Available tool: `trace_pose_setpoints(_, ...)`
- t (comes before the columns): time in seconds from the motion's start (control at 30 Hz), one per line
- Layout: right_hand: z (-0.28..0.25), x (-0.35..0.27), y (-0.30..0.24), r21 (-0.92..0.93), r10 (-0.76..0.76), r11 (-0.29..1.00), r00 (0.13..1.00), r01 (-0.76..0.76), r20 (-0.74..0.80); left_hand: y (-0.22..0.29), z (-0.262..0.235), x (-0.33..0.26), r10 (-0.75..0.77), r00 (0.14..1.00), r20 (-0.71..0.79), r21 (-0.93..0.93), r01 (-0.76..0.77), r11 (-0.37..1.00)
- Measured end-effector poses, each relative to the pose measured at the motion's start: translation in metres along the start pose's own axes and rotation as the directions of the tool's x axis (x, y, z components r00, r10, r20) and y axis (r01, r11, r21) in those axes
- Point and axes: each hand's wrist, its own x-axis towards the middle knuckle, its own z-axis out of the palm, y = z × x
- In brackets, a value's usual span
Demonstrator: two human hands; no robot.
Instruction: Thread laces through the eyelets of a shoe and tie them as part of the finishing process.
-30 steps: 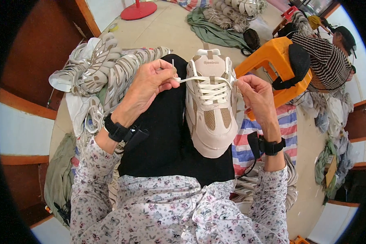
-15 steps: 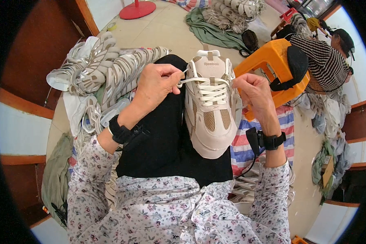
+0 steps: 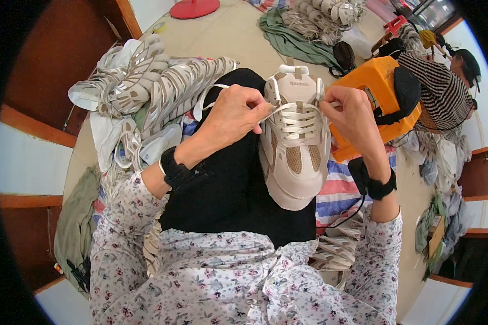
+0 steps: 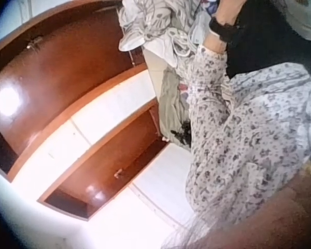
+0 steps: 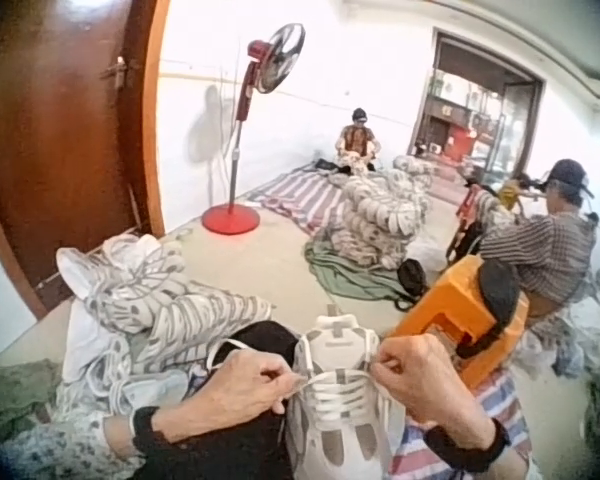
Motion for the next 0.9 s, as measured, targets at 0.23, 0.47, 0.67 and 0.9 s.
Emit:
trace_pose_setpoints(0.23,0.023,0.016,-0.025,0.36,-0.156,0.922,0.988,0.141,0.011,0.003,0.003,0.003,-0.02,0.999,-0.027,0.037,0.021,0.999)
trace_pose_setpoints(0.47,0.038,0.028,-0.019,0.217,-0.288,0.936,0.957,0.277,0.023,0.001,0.02,0.007,0.435,0.885,-0.169,0.545,-0.283,0.789)
trace_pose_setpoints(0.67,0.034,0.033,-0.018,0.358,-0.18,0.928,0.963,0.1,0.199,-0.002,0.006,0.004,0.161,0.985,-0.061,0.204,-0.145,0.968)
trace_pose_setpoints(0.9,0.044,0.038,-0.017,0.271,-0.191,0.955,0.952,0.123,0.239,0.003,0.006,0.007,0.024,1.0,-0.018,0.155,-0.021,0.988)
